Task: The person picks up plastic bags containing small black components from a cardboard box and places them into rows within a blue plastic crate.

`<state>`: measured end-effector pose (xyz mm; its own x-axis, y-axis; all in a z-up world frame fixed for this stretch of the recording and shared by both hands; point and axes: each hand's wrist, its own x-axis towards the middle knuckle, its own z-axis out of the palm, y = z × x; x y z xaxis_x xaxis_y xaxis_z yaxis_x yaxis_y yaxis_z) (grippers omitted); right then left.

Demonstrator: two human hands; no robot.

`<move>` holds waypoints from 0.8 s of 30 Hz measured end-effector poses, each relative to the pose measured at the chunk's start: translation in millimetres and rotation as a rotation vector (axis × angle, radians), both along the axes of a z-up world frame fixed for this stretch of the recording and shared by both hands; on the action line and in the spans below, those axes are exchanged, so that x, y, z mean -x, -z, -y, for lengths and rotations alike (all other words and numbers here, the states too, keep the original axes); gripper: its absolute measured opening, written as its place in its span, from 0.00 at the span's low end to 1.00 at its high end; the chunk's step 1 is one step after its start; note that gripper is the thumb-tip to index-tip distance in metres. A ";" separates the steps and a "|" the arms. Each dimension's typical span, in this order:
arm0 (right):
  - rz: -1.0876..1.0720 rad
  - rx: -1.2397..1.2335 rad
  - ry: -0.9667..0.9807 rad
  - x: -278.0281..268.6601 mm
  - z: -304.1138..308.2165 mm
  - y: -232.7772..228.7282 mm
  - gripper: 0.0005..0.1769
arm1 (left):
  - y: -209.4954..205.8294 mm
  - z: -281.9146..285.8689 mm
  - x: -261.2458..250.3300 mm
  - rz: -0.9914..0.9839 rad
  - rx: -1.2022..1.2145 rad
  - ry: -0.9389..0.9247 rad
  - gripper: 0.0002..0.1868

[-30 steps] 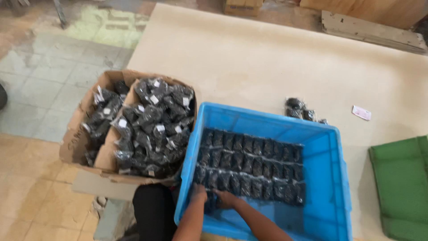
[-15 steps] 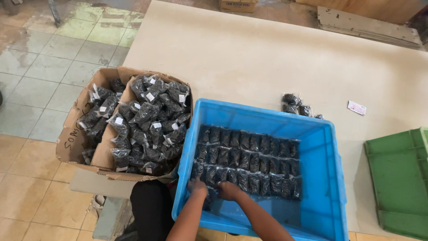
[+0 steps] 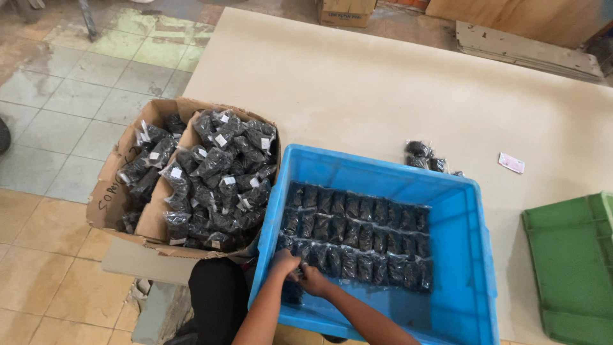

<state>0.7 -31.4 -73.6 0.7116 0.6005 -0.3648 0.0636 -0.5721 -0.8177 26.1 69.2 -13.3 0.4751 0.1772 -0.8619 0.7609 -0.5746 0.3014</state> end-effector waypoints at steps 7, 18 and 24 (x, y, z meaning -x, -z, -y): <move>-0.752 -0.209 0.192 0.6 -2.0 6.0 0.03 | -0.8 -0.5 -0.2 0.080 -0.174 0.177 0.20; 0.464 -0.151 -0.067 -10.1 -5.1 14.1 0.05 | 28.0 10.0 0.9 -0.065 -0.359 0.316 0.17; 0.432 -0.132 -0.438 -2.4 0.0 17.6 0.25 | 30.6 7.9 2.7 -0.124 -0.230 0.591 0.24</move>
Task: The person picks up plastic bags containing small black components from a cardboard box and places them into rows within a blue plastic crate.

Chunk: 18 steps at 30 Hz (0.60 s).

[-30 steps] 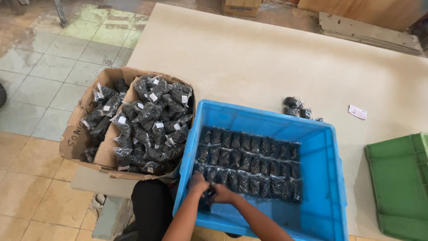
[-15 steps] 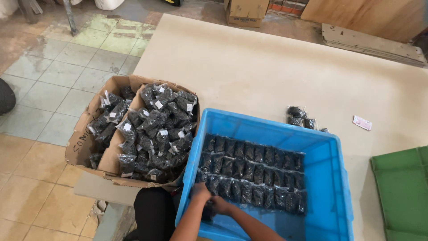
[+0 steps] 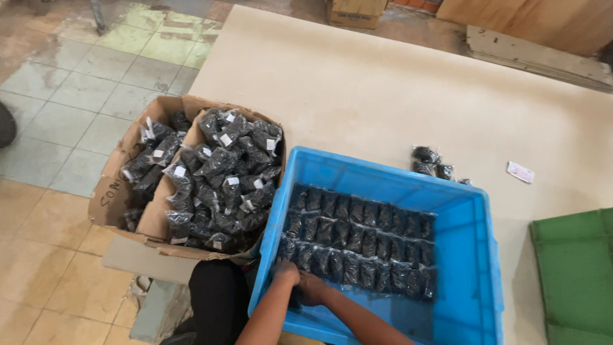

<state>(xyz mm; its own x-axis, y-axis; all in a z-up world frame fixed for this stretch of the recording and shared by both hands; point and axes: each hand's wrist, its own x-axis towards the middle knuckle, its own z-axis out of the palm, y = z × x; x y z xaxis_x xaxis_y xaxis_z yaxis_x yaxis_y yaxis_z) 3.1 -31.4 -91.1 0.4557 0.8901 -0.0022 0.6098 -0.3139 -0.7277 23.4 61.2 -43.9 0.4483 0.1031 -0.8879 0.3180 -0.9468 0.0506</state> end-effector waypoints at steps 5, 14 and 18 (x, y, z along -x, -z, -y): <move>0.007 -0.105 0.095 -14.3 8.4 12.3 0.11 | 23.2 -10.0 -7.9 -0.062 -0.004 0.118 0.23; -0.042 0.118 0.138 -15.5 27.7 26.2 0.12 | 13.0 4.4 -0.9 -0.073 0.014 0.141 0.27; -0.189 0.139 0.161 -18.1 26.6 18.0 0.20 | 10.0 7.6 -4.4 -0.058 0.027 0.128 0.28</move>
